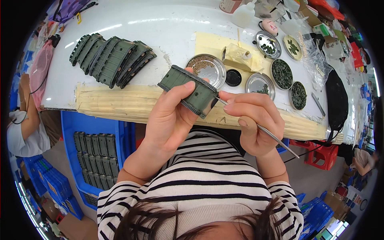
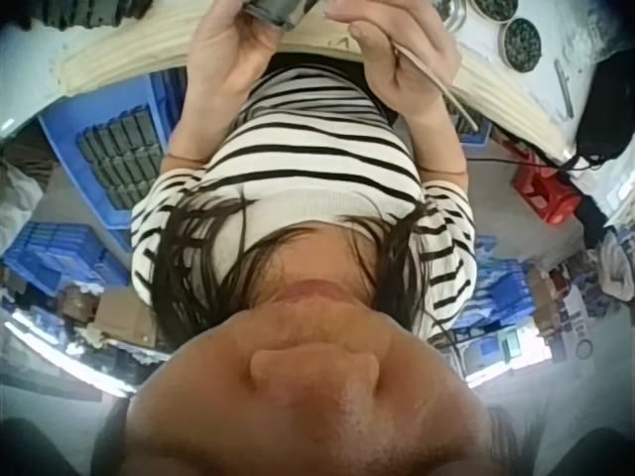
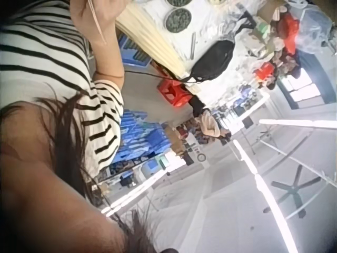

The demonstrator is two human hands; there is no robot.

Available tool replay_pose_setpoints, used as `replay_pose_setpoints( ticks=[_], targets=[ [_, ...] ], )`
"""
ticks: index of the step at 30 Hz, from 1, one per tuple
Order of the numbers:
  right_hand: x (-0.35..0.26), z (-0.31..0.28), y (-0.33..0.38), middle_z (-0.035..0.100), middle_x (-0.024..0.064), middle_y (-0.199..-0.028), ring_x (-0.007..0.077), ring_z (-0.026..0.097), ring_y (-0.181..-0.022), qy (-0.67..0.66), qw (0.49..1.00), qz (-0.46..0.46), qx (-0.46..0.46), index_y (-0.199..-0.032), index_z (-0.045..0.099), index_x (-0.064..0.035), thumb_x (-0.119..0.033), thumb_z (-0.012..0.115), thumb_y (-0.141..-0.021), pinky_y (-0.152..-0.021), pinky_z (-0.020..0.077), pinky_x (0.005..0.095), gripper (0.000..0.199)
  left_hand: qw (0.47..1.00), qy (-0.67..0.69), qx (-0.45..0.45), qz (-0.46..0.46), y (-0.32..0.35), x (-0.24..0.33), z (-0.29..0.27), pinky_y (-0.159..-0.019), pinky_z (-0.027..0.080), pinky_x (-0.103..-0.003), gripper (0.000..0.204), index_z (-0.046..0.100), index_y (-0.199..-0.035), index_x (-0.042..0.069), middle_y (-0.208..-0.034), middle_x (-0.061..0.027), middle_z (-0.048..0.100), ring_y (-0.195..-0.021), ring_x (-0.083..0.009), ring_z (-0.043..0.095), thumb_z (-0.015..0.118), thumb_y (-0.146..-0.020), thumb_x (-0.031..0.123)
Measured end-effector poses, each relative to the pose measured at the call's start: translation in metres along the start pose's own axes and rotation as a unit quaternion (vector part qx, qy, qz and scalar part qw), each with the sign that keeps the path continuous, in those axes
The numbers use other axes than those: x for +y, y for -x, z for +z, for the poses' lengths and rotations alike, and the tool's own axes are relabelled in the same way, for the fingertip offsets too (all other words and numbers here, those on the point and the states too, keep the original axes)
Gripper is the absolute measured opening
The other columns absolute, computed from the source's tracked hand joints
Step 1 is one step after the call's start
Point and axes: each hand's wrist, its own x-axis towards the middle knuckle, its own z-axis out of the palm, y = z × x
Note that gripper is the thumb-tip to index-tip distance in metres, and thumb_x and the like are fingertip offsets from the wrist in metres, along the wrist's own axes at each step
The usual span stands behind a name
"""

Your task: Apply paint or adhesive to small plastic toy tank models using a brush.

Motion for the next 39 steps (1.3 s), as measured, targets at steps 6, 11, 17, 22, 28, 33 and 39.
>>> replay_pose_setpoints(
  ticks=[6,11,17,22,28,33,39],
  targets=[
    [0.002,0.004,0.008,0.069,0.0148,-0.102,0.0238,0.070,-0.090,0.004,0.999,-0.029,0.020,-0.097,0.070,-0.0017,0.001,0.071,-0.076,-0.067,0.0567,0.0290,0.022,0.998,0.049,-0.006,-0.025,0.001,-0.001,0.001,-0.094,0.051,-0.034,0.035,0.049,-0.126,0.008,-0.114,-0.0116,0.062,-0.107,-0.0197,0.062,0.060,-0.093,0.008],
    [0.004,0.003,0.008,0.068,0.0150,-0.105,0.0238,0.069,-0.091,-0.007,0.999,-0.035,0.014,-0.100,0.070,-0.0020,-0.001,0.071,-0.076,-0.069,0.0564,0.0293,0.024,0.997,0.065,-0.023,-0.021,0.000,-0.001,-0.002,-0.090,0.057,-0.033,0.034,0.050,-0.127,0.001,-0.113,-0.0160,0.062,-0.106,-0.0214,0.064,0.054,-0.094,0.005],
    [-0.001,-0.005,0.005,0.068,0.0146,-0.108,0.0238,0.068,-0.094,-0.041,0.999,-0.010,-0.007,-0.105,0.069,-0.0020,-0.004,0.071,-0.079,-0.075,0.0549,0.0300,0.026,0.999,0.004,-0.030,-0.015,0.000,0.002,0.001,-0.092,0.054,-0.035,0.034,0.050,-0.127,0.006,-0.114,-0.0127,0.063,-0.105,-0.0197,0.063,0.057,-0.094,0.009],
    [-0.003,-0.008,0.004,0.067,0.0144,-0.109,0.0239,0.067,-0.094,-0.036,0.999,-0.009,-0.016,-0.106,0.068,-0.0021,-0.005,0.071,-0.080,-0.075,0.0547,0.0299,0.026,0.999,-0.016,-0.026,-0.012,0.001,0.002,0.004,-0.093,0.052,-0.036,0.033,0.051,-0.126,0.008,-0.114,-0.0113,0.063,-0.106,-0.0192,0.063,0.058,-0.094,0.011],
    [-0.013,-0.009,0.000,0.064,0.0156,-0.098,0.0313,0.069,-0.094,0.000,0.999,0.004,-0.036,-0.097,0.067,0.0022,-0.021,0.053,-0.099,-0.077,0.0548,0.0339,0.027,0.999,0.004,-0.035,-0.023,0.001,0.003,0.002,-0.093,0.052,-0.037,0.032,0.051,-0.125,0.008,-0.114,-0.0122,0.063,-0.107,-0.0203,0.063,0.057,-0.094,0.010],
    [-0.014,-0.008,-0.001,0.064,0.0156,-0.098,0.0318,0.070,-0.094,0.007,0.999,-0.004,-0.041,-0.095,0.067,0.0027,-0.018,0.055,-0.098,-0.077,0.0548,0.0338,0.024,0.998,0.036,-0.044,-0.040,0.000,0.002,-0.001,-0.094,0.052,-0.037,0.032,0.051,-0.125,0.008,-0.115,-0.0137,0.062,-0.108,-0.0213,0.062,0.057,-0.094,0.009],
    [-0.011,-0.010,0.002,0.063,0.0156,-0.099,0.0328,0.070,-0.094,-0.004,0.999,-0.014,-0.045,-0.097,0.066,0.0024,-0.022,0.054,-0.099,-0.078,0.0556,0.0347,0.027,0.997,0.026,-0.058,-0.041,0.000,0.005,0.000,-0.093,0.053,-0.037,0.034,0.049,-0.127,0.007,-0.116,-0.0152,0.062,-0.108,-0.0221,0.062,0.056,-0.094,0.009]
  ],
)
